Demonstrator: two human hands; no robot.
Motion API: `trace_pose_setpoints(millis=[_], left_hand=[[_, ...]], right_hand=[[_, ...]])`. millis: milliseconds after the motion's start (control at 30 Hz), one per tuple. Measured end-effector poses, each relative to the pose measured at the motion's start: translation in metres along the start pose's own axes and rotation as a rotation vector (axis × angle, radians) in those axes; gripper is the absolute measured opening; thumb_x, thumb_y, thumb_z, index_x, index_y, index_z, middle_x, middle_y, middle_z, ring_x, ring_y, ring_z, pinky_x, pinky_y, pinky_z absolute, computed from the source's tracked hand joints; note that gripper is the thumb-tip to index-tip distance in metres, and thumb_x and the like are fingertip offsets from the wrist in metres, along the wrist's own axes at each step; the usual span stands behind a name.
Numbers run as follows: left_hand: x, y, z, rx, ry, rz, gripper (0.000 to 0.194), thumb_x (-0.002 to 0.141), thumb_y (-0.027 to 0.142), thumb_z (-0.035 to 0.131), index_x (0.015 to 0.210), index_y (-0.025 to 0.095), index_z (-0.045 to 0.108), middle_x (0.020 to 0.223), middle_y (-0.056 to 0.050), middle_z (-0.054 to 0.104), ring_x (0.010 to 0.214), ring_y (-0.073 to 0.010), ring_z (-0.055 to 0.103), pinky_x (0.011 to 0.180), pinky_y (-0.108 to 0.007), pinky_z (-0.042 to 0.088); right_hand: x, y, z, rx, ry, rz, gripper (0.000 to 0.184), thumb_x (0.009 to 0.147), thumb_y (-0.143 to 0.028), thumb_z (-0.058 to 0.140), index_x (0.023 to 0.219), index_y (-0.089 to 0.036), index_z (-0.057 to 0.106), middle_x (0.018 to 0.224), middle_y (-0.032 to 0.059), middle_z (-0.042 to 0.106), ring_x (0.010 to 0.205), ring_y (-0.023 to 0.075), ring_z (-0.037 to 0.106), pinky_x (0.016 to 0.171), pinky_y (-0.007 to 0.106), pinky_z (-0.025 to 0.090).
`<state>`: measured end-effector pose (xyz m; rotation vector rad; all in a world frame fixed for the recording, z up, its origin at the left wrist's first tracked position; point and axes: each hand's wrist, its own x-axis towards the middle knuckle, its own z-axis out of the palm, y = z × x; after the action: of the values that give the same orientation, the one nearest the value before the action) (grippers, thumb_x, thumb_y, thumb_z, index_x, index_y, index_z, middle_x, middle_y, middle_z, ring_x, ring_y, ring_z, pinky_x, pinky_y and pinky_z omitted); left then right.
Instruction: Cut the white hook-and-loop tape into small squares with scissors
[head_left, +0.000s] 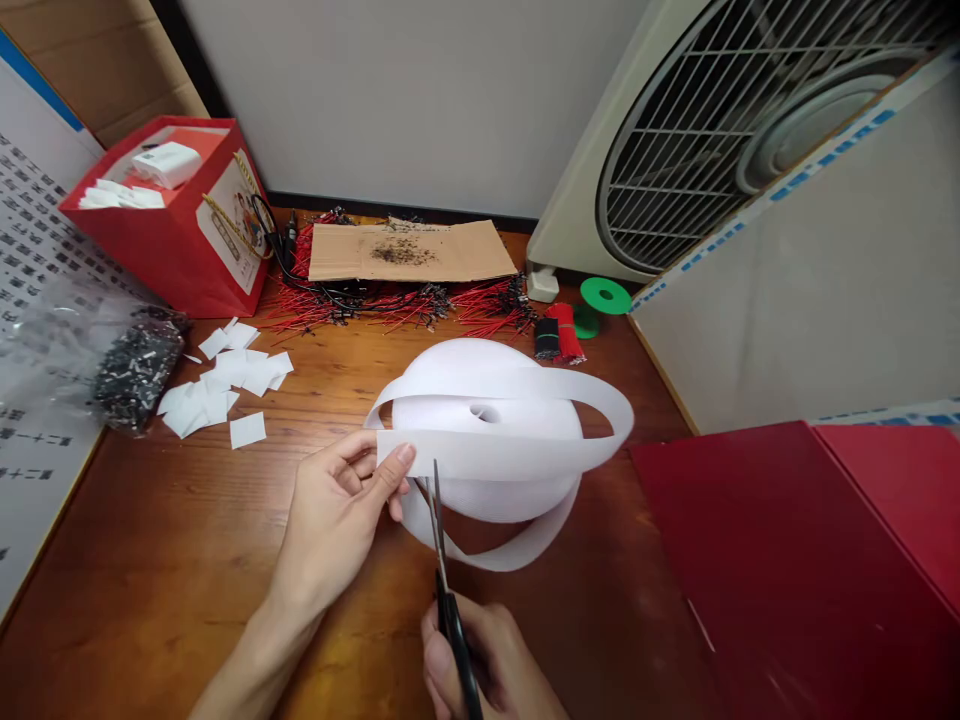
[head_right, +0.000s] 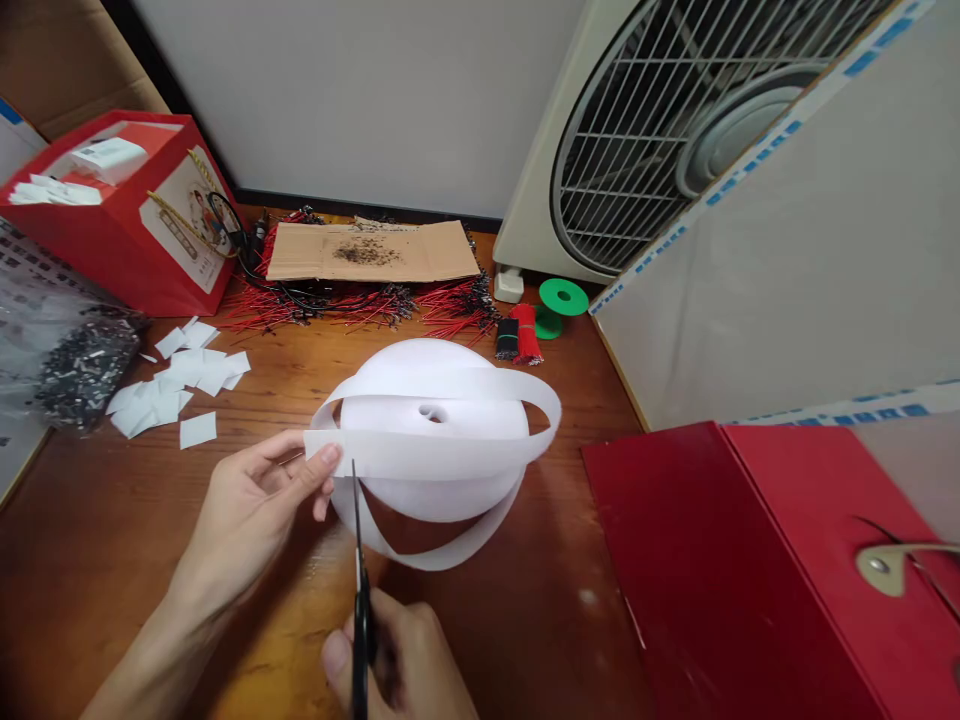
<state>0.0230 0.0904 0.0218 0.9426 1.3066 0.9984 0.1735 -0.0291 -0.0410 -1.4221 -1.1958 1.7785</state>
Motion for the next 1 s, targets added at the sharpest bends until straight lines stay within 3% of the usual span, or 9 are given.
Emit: trace_pose_setpoints(millis=[133, 300, 400, 600, 1000], left_hand=[[-0.003, -0.001, 0.003, -0.042, 0.001, 0.002, 0.026, 0.081, 0.036, 0.086, 0.079, 0.012, 0.074, 0.059, 0.001, 0.064, 0.049, -0.0078, 0.057, 0.052, -0.018, 0.047], [-0.007, -0.007, 0.008, -0.084, 0.056, -0.003, 0.024, 0.083, 0.034, 0.086, 0.081, 0.013, 0.074, 0.064, 0.001, 0.067, 0.048, -0.0057, 0.055, 0.051, -0.016, 0.046], [-0.009, -0.007, 0.010, -0.068, 0.060, -0.014, 0.023, 0.082, 0.034, 0.085, 0.081, 0.013, 0.074, 0.067, 0.001, 0.068, 0.045, -0.0042, 0.051, 0.046, -0.016, 0.041], [-0.009, -0.001, 0.013, -0.023, 0.090, 0.028, 0.018, 0.081, 0.030, 0.084, 0.078, 0.014, 0.076, 0.064, 0.000, 0.067, 0.050, -0.0082, 0.057, 0.051, -0.018, 0.050], [-0.009, 0.002, 0.021, 0.019, 0.152, 0.071, 0.015, 0.080, 0.030, 0.083, 0.076, 0.016, 0.078, 0.056, 0.001, 0.063, 0.052, -0.0118, 0.058, 0.049, -0.019, 0.051]], right_hand=[[0.008, -0.026, 0.002, -0.013, -0.016, -0.014, 0.050, 0.099, -0.066, 0.056, 0.076, -0.022, 0.053, 0.063, -0.0045, 0.046, 0.060, 0.0151, 0.041, 0.057, 0.027, 0.031], [0.016, -0.043, -0.002, 0.043, 0.015, -0.057, 0.058, 0.098, -0.076, 0.051, 0.076, -0.022, 0.051, 0.068, -0.0032, 0.047, 0.066, 0.0168, 0.041, 0.061, 0.030, 0.030], [0.018, -0.046, -0.005, 0.044, -0.007, -0.056, 0.060, 0.097, -0.078, 0.051, 0.075, -0.022, 0.052, 0.068, -0.0036, 0.045, 0.064, 0.0161, 0.038, 0.060, 0.029, 0.028], [0.018, -0.047, -0.007, 0.037, -0.027, -0.027, 0.061, 0.096, -0.079, 0.050, 0.074, -0.022, 0.050, 0.069, -0.0031, 0.047, 0.066, 0.0169, 0.040, 0.062, 0.029, 0.030], [0.018, -0.044, -0.009, 0.048, -0.050, -0.038, 0.055, 0.099, -0.073, 0.051, 0.076, -0.023, 0.051, 0.064, -0.0051, 0.041, 0.059, 0.0152, 0.038, 0.055, 0.029, 0.026]])
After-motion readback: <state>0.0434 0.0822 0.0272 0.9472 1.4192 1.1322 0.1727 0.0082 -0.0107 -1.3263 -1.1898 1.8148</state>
